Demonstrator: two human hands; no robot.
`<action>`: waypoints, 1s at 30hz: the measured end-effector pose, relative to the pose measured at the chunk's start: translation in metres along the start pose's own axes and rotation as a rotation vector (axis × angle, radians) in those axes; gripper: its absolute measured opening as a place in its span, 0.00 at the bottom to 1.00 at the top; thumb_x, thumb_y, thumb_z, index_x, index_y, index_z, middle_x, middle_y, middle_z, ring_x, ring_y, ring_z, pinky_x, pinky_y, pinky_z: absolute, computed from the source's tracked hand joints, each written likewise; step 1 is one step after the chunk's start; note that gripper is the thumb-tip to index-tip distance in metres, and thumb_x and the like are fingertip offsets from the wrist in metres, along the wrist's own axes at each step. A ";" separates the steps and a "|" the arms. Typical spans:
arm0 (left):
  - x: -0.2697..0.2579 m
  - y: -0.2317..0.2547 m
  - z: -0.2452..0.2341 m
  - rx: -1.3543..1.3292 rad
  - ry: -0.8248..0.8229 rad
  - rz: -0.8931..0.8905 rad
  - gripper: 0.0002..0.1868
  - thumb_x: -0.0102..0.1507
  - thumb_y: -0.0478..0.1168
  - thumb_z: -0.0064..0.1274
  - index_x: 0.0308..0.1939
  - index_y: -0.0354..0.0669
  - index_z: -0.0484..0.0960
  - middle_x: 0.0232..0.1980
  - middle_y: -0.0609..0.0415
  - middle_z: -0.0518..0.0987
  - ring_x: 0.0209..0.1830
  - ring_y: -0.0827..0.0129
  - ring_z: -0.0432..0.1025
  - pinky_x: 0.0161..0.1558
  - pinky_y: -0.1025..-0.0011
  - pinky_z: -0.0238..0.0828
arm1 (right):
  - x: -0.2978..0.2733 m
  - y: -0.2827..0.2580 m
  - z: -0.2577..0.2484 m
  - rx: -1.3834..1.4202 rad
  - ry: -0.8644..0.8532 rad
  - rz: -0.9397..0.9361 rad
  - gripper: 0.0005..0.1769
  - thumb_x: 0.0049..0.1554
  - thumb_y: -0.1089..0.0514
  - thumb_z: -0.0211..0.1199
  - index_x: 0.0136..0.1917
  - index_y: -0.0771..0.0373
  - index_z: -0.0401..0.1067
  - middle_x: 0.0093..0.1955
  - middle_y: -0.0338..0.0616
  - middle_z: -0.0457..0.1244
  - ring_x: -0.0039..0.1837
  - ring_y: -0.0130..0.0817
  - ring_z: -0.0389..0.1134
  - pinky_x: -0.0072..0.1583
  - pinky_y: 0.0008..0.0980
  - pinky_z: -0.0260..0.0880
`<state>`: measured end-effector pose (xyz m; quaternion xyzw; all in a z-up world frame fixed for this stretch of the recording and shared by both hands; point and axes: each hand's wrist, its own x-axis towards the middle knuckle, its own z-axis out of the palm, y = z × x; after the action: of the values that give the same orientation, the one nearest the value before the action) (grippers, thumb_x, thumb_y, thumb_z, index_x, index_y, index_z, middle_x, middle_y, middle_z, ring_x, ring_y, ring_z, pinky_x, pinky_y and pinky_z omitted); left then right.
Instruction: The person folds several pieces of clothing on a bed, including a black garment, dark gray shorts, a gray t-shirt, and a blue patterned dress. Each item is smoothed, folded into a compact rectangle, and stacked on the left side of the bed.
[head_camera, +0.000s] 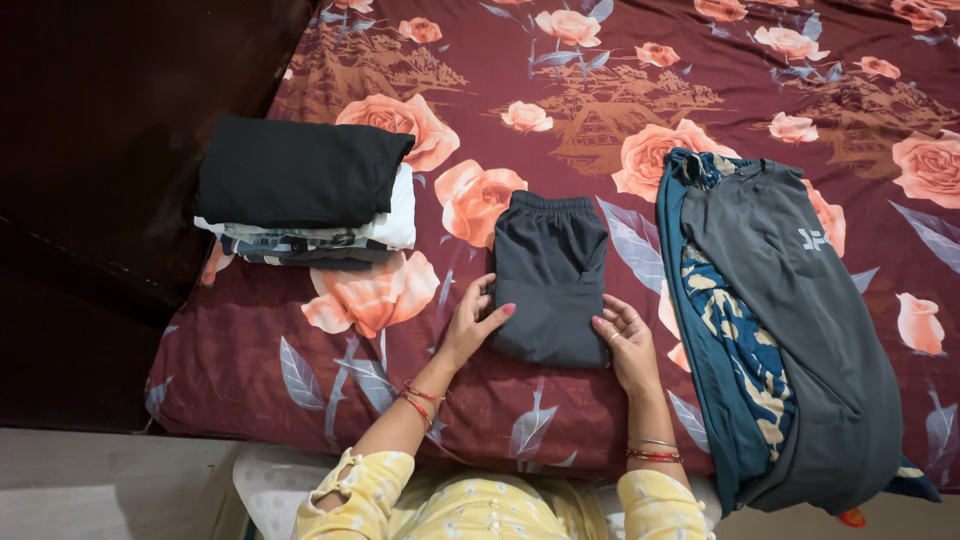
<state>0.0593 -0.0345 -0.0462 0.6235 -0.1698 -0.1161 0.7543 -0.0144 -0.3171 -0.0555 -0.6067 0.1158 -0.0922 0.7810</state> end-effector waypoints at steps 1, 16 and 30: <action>-0.002 0.004 0.000 -0.015 0.003 -0.009 0.42 0.68 0.45 0.60 0.80 0.32 0.56 0.41 0.52 0.78 0.41 0.79 0.68 0.46 0.79 0.64 | 0.001 0.002 0.001 -0.005 0.012 -0.020 0.28 0.57 0.70 0.63 0.70 0.69 0.65 0.57 0.46 0.68 0.57 0.29 0.70 0.57 0.25 0.71; 0.013 -0.005 0.011 0.260 0.274 -0.068 0.22 0.63 0.33 0.60 0.62 0.40 0.79 0.34 0.52 0.84 0.22 0.88 0.68 0.25 0.84 0.65 | -0.003 0.026 0.007 -0.211 0.213 -0.343 0.27 0.58 0.72 0.62 0.70 0.66 0.65 0.60 0.42 0.62 0.54 0.24 0.65 0.58 0.24 0.69; -0.013 0.056 0.040 1.226 -0.259 0.568 0.42 0.62 0.65 0.56 0.69 0.37 0.72 0.73 0.43 0.70 0.77 0.54 0.60 0.76 0.45 0.43 | -0.047 -0.027 0.058 -1.417 -0.119 -0.672 0.40 0.54 0.39 0.66 0.76 0.52 0.65 0.81 0.45 0.52 0.83 0.47 0.49 0.80 0.51 0.45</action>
<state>0.0293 -0.0545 0.0137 0.8500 -0.4504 0.1297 0.2404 -0.0430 -0.2566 -0.0123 -0.9666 -0.0847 -0.1951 0.1430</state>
